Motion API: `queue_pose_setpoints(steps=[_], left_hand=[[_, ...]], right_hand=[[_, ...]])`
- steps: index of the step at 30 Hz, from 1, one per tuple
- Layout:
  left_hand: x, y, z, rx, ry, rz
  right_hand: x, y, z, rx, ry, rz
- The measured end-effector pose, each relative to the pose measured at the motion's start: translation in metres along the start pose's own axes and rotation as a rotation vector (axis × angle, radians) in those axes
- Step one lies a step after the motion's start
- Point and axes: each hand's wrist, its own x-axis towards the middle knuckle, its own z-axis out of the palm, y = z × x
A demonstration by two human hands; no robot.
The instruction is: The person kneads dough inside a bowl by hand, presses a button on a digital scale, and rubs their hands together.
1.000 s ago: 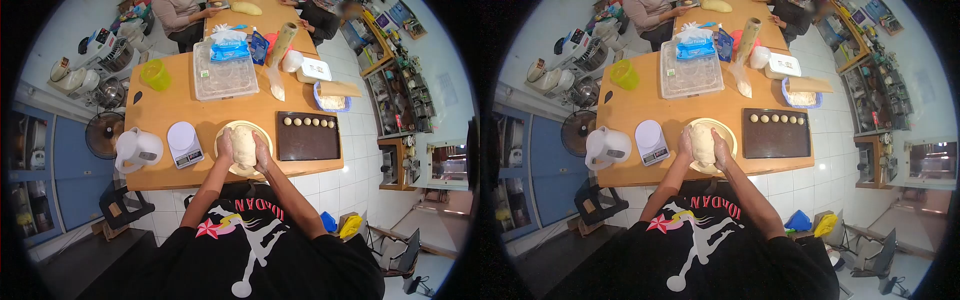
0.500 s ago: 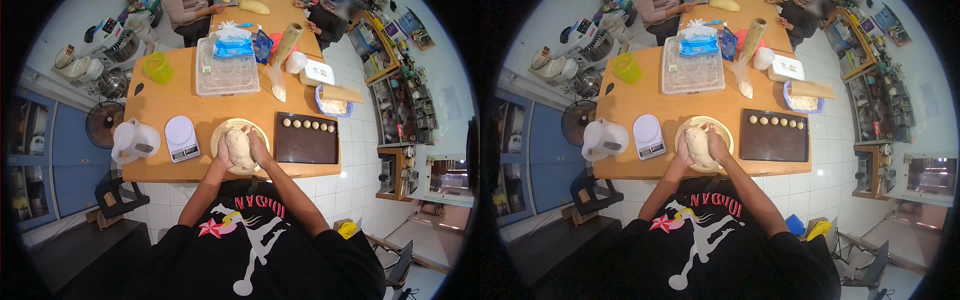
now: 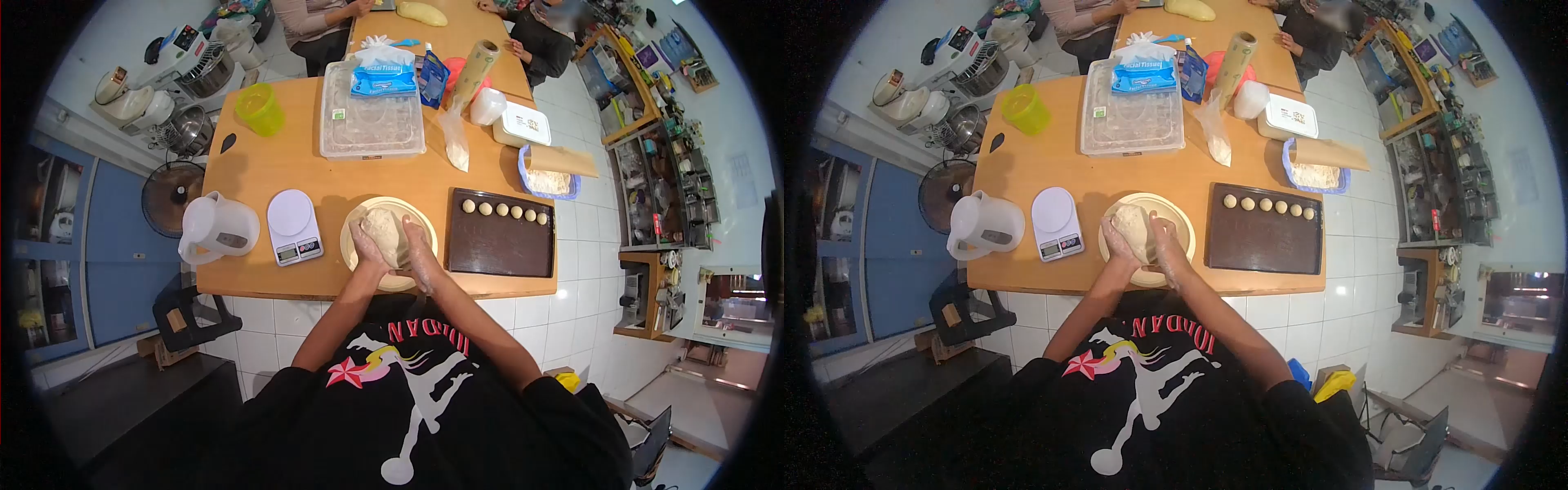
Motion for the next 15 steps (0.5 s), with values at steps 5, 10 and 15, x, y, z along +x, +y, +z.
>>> queue_pose_setpoints(steps=[5, 10, 15], left_hand=[[0.016, -0.006, -0.010, 0.694, 0.161, 0.328], [-0.025, 0.035, 0.053, 0.746, 0.345, 0.077], [-0.006, 0.004, 0.016, 1.150, 0.248, 0.152]], right_hand=[[0.024, 0.009, -0.010, -0.112, 0.101, -0.180], [0.037, 0.015, -0.030, -0.453, 0.266, -0.546], [0.034, 0.019, -0.030, -0.471, 0.184, -0.532]])
